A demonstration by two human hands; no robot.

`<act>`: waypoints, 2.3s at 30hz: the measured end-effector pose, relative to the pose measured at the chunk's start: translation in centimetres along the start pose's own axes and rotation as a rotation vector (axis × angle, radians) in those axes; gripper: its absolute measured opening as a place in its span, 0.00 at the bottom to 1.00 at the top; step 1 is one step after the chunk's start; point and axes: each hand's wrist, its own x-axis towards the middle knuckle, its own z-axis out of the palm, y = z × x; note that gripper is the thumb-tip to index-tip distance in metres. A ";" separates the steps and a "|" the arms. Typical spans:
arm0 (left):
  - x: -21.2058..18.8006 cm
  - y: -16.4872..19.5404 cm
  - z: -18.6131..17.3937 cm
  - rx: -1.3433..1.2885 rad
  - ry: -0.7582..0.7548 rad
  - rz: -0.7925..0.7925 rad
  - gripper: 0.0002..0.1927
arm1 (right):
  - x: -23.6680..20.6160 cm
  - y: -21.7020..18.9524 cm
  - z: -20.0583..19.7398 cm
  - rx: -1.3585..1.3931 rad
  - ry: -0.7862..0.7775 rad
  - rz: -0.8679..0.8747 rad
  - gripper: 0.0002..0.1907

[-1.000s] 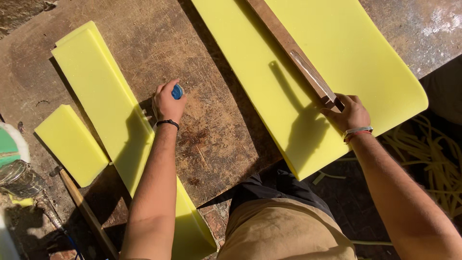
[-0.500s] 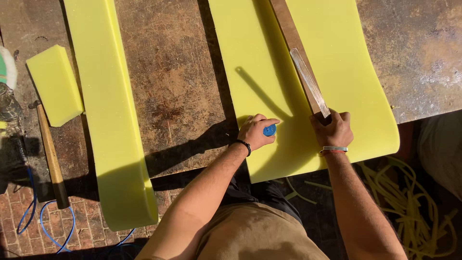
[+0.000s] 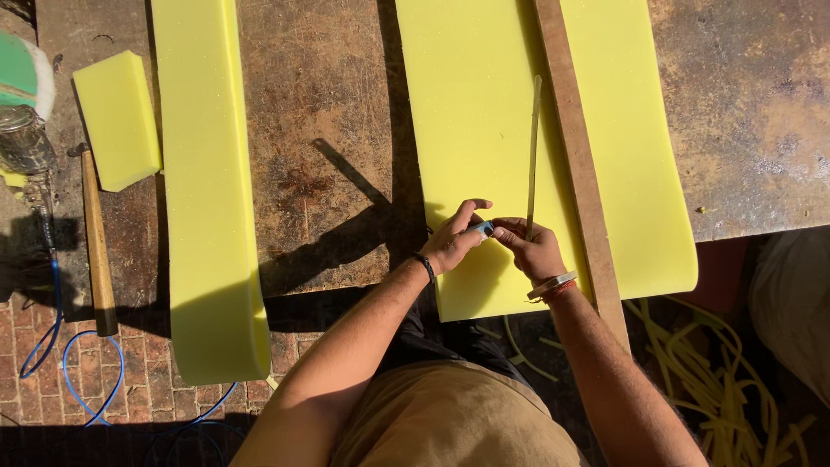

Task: The person cuts strips from large yellow foam sheets with a long knife, using a wooden straightedge as a guide, and measures the foam with a tape measure. They position the straightedge along the foam, cut along it, and set cut strips aside, then handle a spray gun with a hose at the end.

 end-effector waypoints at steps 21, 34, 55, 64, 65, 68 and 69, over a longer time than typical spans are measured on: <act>1.0 4.2 -11.9 0.774 0.244 -0.358 0.06 | 6.5 -6.2 2.1 -0.425 0.306 0.123 0.12; 2.3 3.8 -10.2 0.791 0.237 -0.418 0.07 | 5.4 -5.5 2.9 -0.406 0.412 0.076 0.21; 2.5 2.4 -9.7 0.798 0.237 -0.480 0.08 | -11.0 4.9 1.9 -0.795 0.386 -0.093 0.20; 2.7 1.8 -9.7 0.807 0.231 -0.489 0.08 | -11.7 5.1 2.7 -0.891 0.403 -0.058 0.21; 2.8 1.7 -9.7 0.797 0.223 -0.498 0.08 | -11.8 5.2 2.6 -0.916 0.405 -0.029 0.21; 3.0 1.1 -9.8 0.817 0.240 -0.483 0.08 | -11.6 5.5 2.2 -0.897 0.367 -0.037 0.21; 3.1 0.9 -9.9 0.822 0.233 -0.485 0.08 | -11.5 5.4 2.1 -0.885 0.364 -0.056 0.21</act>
